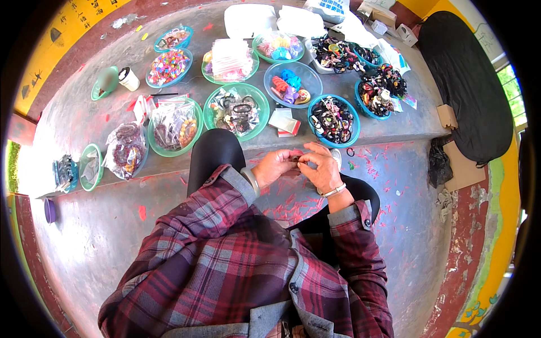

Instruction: The person sits on the floor and repeatedly picks small hair accessories from bowls, places them into small clear plastic bags, and sets the filled bags aside. The workspace contains multiple bowls of colorful hair accessories and stacks of empty bags.

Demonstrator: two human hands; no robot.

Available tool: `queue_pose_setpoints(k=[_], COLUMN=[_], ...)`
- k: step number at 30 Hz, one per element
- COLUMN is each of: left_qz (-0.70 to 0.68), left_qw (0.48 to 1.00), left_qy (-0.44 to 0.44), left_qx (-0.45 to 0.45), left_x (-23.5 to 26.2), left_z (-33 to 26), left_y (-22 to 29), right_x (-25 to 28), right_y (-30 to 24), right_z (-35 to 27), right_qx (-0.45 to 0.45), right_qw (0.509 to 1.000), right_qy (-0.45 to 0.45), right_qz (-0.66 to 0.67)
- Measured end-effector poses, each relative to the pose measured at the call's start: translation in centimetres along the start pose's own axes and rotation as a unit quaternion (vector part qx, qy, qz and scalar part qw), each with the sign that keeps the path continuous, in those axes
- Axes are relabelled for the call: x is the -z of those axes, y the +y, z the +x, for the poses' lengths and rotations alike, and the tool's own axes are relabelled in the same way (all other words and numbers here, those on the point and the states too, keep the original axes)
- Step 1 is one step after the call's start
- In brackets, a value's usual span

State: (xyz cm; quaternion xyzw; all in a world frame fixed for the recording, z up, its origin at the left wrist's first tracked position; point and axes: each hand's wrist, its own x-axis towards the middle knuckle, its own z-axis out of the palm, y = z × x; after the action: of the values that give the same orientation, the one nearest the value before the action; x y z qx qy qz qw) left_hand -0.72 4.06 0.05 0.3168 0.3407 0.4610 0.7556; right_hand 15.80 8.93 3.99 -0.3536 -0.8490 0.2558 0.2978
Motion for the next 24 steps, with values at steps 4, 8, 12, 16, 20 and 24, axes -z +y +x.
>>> queue_pose_setpoints(k=[4, 8, 12, 16, 20, 24], left_qz=[-0.013, -0.020, -0.017, -0.020, -0.023, -0.034], left_qw=[1.000, 1.000, 1.000, 1.000, 1.000, 0.999], left_qy=[-0.003, -0.001, 0.004, 0.002, 0.005, 0.000], left_qx=[-0.002, 0.013, 0.015, 0.015, 0.017, 0.011], left_x=[0.1, 0.3, 0.2, 0.3, 0.1, 0.3], left_z=[0.1, 0.1, 0.0, 0.1, 0.0, 0.1], left_y=[-0.2, -0.2, -0.2, -0.3, -0.1, -0.3], right_x=[-0.1, 0.2, 0.4, 0.5, 0.5, 0.3], right_y=[0.1, -0.6, -1.2, -1.4, -1.4, -1.1], right_z=[0.0, 0.2, 0.4, 0.5, 0.4, 0.3], right_qx=[0.022, 0.042, 0.054, 0.049, 0.073, 0.100], right_qw=[0.999, 0.997, 0.995, 0.995, 0.992, 0.987], right_qy=[0.020, 0.044, 0.057, 0.058, 0.067, 0.072], right_qz=[-0.032, -0.051, -0.069, -0.069, -0.074, -0.101])
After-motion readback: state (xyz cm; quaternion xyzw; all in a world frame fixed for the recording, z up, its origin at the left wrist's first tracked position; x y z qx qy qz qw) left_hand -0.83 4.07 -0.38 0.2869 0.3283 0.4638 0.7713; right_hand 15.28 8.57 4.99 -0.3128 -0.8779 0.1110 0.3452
